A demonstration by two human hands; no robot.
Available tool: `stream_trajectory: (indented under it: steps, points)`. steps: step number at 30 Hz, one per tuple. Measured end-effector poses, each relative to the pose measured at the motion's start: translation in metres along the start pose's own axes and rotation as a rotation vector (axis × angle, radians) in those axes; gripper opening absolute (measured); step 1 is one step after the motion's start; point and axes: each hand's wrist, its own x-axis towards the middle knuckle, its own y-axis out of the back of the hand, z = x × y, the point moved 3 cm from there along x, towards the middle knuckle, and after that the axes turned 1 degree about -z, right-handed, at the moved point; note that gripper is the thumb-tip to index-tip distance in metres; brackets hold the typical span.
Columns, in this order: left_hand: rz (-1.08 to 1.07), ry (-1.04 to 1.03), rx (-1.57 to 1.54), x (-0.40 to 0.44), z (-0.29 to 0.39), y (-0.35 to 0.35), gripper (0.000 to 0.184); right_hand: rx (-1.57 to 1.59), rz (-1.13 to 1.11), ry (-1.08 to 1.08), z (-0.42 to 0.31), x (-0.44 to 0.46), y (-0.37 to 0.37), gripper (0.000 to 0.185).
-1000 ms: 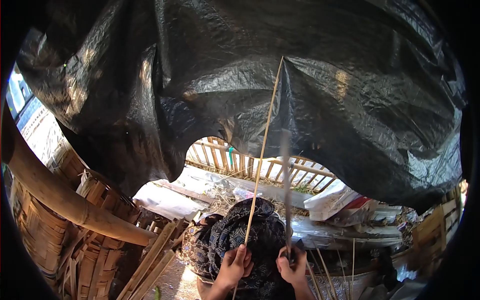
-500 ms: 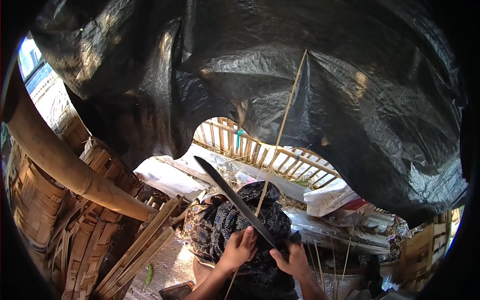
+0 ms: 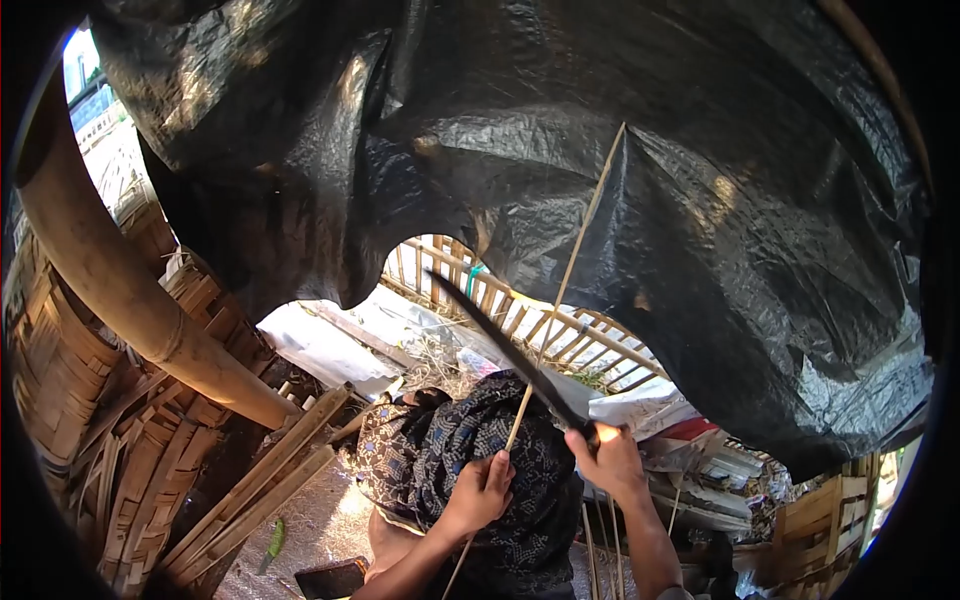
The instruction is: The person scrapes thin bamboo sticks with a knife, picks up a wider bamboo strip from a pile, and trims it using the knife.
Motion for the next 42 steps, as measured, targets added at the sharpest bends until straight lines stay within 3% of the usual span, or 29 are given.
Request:
stream_trajectory:
  steps: [2,3,4,6,7,10,11,12,14,16,17,19,21,22,23,24,27,29,30,32,33,34,36,38,42]
  points:
    - [-0.051,0.032,-0.037,0.0,-0.001,0.002,0.04,0.1,-0.269,0.036,-0.002,-0.009,-0.003,0.051]
    - [-0.08,0.047,-0.073,0.0,-0.002,0.003,0.04,0.043,-0.163,0.205,-0.006,-0.014,-0.004,0.046]
    - [-0.079,0.054,-0.072,-0.001,-0.002,0.0,0.04,0.046,-0.168,0.201,-0.006,-0.014,-0.003,0.046]
    - [0.067,-0.001,-0.036,-0.002,0.004,-0.003,0.04,-0.285,-0.267,0.23,-0.012,-0.01,0.003,0.052]
    - [0.067,0.005,-0.029,-0.002,0.005,0.0,0.04,-0.371,-0.181,0.242,-0.011,-0.006,0.004,0.054]
    - [-0.052,0.077,-0.064,-0.002,0.009,0.001,0.041,-0.111,-0.073,0.026,0.013,0.02,-0.004,0.058]
    - [-0.043,0.087,-0.061,-0.003,0.01,0.0,0.04,0.056,0.063,0.017,0.016,0.028,-0.005,0.05]
    - [-0.033,0.092,-0.058,-0.002,0.012,-0.001,0.04,0.051,0.058,-0.004,0.021,0.032,-0.007,0.048]
    - [-0.033,0.06,-0.02,0.0,0.01,-0.001,0.04,0.173,-0.002,0.067,0.023,0.03,-0.01,0.05]
    - [-0.031,0.062,0.024,-0.002,0.008,-0.001,0.041,0.225,-0.246,-0.061,0.026,0.011,-0.017,0.051]
    - [-0.032,0.053,0.018,-0.002,0.01,-0.001,0.04,0.267,-0.104,0.206,0.009,0.001,-0.01,0.053]
    - [-0.031,0.072,0.023,-0.001,0.0,-0.001,0.039,-0.074,-0.221,0.327,0.005,-0.015,-0.01,0.064]
    - [0.113,-0.328,0.235,0.002,-0.008,0.001,0.037,-0.338,-0.14,0.406,0.004,-0.013,-0.005,0.07]
    - [0.103,-0.308,0.262,0.0,-0.007,0.002,0.037,-0.387,-0.052,0.417,0.008,-0.007,-0.001,0.071]
    - [0.122,-0.271,0.392,-0.001,-0.003,0.003,0.037,-0.32,0.027,0.405,0.013,0.003,0.001,0.072]
    - [0.141,-0.242,0.521,-0.003,0.001,0.004,0.038,-0.08,-0.322,-0.019,0.017,0.017,0.006,0.059]
    - [0.185,-0.29,0.677,-0.005,0.007,0.003,0.042,0.184,-0.153,-0.076,0.046,0.043,0.002,0.055]
    - [0.209,-0.287,0.709,-0.005,0.008,0.004,0.043,0.267,-0.338,-0.049,0.054,0.042,-0.006,0.062]
    - [0.206,-0.294,0.724,-0.005,0.009,0.003,0.043,0.185,-0.419,0.02,0.06,0.031,-0.019,0.065]
    - [0.217,-0.279,0.791,-0.006,0.012,0.004,0.037,0.039,-0.041,0.556,0.032,0.02,-0.006,0.071]
    - [0.239,-0.365,0.874,-0.007,0.015,0.0,0.036,-0.245,-0.173,0.56,0.029,0.021,-0.003,0.076]
    - [0.235,-0.35,0.895,-0.007,0.015,-0.003,0.036,-0.357,-0.328,0.521,0.03,0.03,0.0,0.078]
    - [0.29,-0.377,0.96,-0.008,0.018,-0.005,0.034,-0.255,-0.243,0.494,0.039,0.045,-0.008,0.075]
    - [0.309,-0.375,0.99,-0.008,0.019,-0.006,0.034,-0.004,-0.255,0.19,0.056,0.077,-0.001,0.071]
    - [0.281,-0.377,0.962,-0.003,0.012,-0.006,0.036,0.053,-0.251,0.151,0.045,0.079,-0.016,0.067]
